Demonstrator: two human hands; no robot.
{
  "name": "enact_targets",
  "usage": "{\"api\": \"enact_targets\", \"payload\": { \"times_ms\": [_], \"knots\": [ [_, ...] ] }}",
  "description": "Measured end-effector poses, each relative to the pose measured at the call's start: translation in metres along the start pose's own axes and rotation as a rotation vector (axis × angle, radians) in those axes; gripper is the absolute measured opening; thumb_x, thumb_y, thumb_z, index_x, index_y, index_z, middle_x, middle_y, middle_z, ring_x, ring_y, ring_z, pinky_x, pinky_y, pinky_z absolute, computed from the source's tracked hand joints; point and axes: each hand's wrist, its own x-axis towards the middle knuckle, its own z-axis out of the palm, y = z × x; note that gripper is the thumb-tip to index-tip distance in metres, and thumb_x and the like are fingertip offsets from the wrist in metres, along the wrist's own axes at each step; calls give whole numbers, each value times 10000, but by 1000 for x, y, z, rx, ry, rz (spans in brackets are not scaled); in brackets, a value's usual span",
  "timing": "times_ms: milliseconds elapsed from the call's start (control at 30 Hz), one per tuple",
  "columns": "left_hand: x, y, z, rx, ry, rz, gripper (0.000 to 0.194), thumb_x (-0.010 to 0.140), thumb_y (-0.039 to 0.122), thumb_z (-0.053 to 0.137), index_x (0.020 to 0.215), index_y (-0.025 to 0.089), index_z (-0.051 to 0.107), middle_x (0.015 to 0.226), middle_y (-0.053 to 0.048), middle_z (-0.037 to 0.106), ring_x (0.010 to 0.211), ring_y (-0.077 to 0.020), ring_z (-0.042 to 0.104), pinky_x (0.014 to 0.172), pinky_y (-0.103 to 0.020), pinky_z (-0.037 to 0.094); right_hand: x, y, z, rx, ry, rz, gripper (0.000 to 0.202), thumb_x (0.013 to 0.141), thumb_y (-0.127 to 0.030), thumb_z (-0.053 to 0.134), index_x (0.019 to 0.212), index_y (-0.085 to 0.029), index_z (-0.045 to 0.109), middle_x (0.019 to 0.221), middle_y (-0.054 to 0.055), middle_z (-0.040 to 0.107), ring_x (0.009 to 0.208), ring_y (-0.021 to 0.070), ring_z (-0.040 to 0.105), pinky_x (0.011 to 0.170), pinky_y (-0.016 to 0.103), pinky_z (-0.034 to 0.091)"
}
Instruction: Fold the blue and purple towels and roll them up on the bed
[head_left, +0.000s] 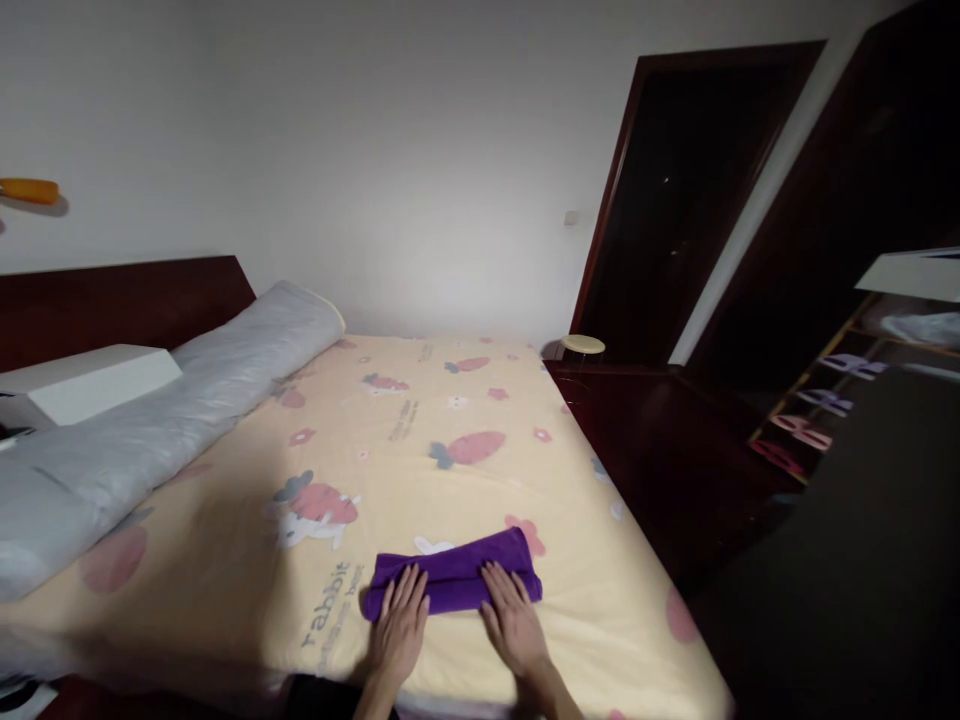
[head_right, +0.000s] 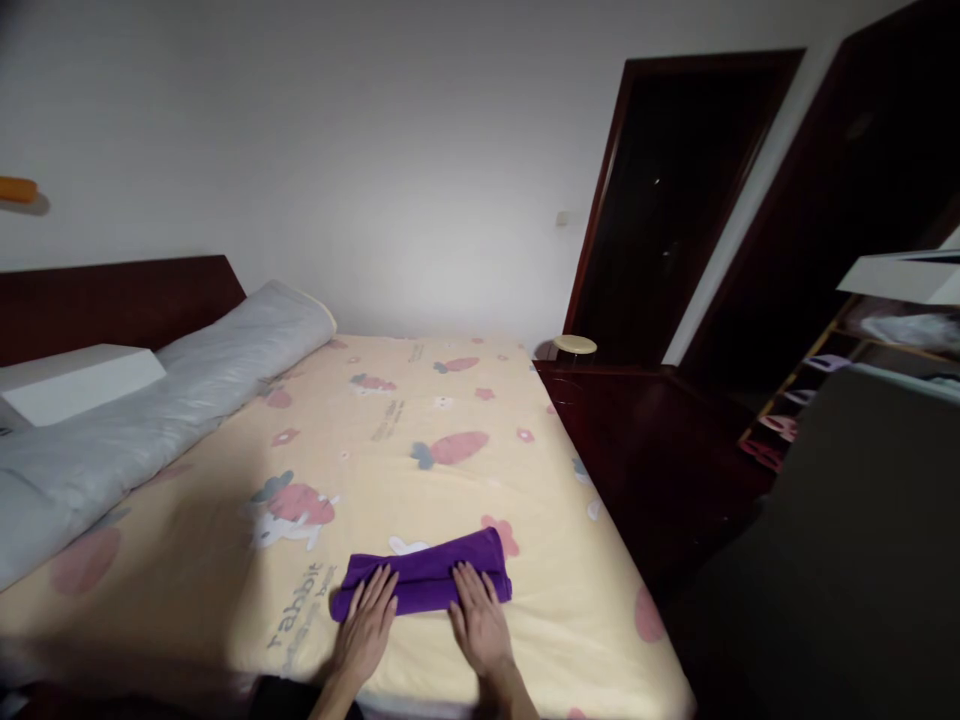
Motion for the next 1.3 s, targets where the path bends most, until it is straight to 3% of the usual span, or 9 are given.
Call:
{"api": "enact_targets", "payload": {
  "times_ms": [133, 233, 367, 467, 533, 667, 833, 1067, 1300],
  "knots": [
    [1, -22, -6, 37, -37, -126, 483, 982, 396, 295, 1456, 312, 343, 1520, 9, 407, 1416, -198, 348, 1192, -455, 238, -11, 41, -12, -60, 0, 147, 565, 983, -470, 344, 1499, -241, 311, 1512, 67, 398, 1406, 249, 343, 1156, 479, 279],
    [8, -14, -8, 60, -48, -208, 491, 969, 377, 308, 1450, 293, 361, 1528, -15, 381, 1424, -244, 333, 1189, -548, 190, -13, 47, -13, -97, 20, 212, 586, 974, -484, 351, 1500, -229, 308, 1516, 86, 387, 1402, 271, 349, 1147, 536, 270],
    [19, 30, -1, 30, 17, -135, 520, 947, 218, 293, 1464, 267, 326, 1534, -17, 363, 1425, -214, 330, 1192, -486, 234, -1, 8, -2, -110, 110, 132, 568, 965, -329, 337, 1514, -201, 268, 1550, 101, 314, 1433, 278, 281, 1148, 557, 249],
    [17, 60, 8, -34, -11, 32, 561, 932, 183, 311, 1487, 249, 258, 1538, -20, 365, 1419, -192, 341, 1172, -425, 306, 7, -28, 7, -27, 6, -78, 597, 942, -241, 346, 1525, -209, 224, 1552, 72, 311, 1438, 241, 272, 1150, 476, 293],
    [11, 63, 8, -52, -43, 73, 581, 938, 204, 311, 1503, 272, 192, 1556, -14, 331, 1428, -192, 322, 1169, -433, 311, 8, -34, 7, 16, -68, -151, 625, 930, -217, 359, 1531, -238, 187, 1553, 49, 309, 1431, 226, 287, 1149, 452, 306],
    [-2, 28, -9, -22, -79, 15, 599, 943, 253, 317, 1512, 328, 149, 1582, 20, 268, 1451, -199, 270, 1184, -448, 262, -4, 1, -6, 2, -53, -61, 641, 917, -187, 352, 1529, -254, 175, 1554, 41, 307, 1432, 227, 287, 1157, 471, 292],
    [-11, -14, -20, 12, -54, -67, 688, 832, 126, 368, 1497, 283, 283, 1557, 16, 346, 1439, -184, 299, 1197, -436, 224, -13, 47, -14, 12, -35, -47, 608, 900, -157, 330, 1505, -210, 294, 1516, 67, 398, 1408, 225, 341, 1142, 452, 330],
    [-2, -16, -18, -17, 20, -144, 655, 691, 8, 391, 1277, 238, 574, 1449, -11, 526, 1359, -192, 432, 1169, -422, 287, 5, 45, 0, -69, 135, -7, 542, 796, -119, 398, 1316, -162, 547, 1347, 126, 586, 1258, 266, 520, 1047, 452, 422],
    [24, -18, -54, -40, -133, -175, 511, 726, 41, 434, 1147, 243, 643, 1240, -27, 672, 1253, -188, 517, 1125, -387, 268, 25, 25, -39, -121, -121, 147, 361, 729, -177, 486, 1050, -176, 651, 1063, 94, 675, 1046, 268, 577, 1016, 429, 343]
  ]
}}
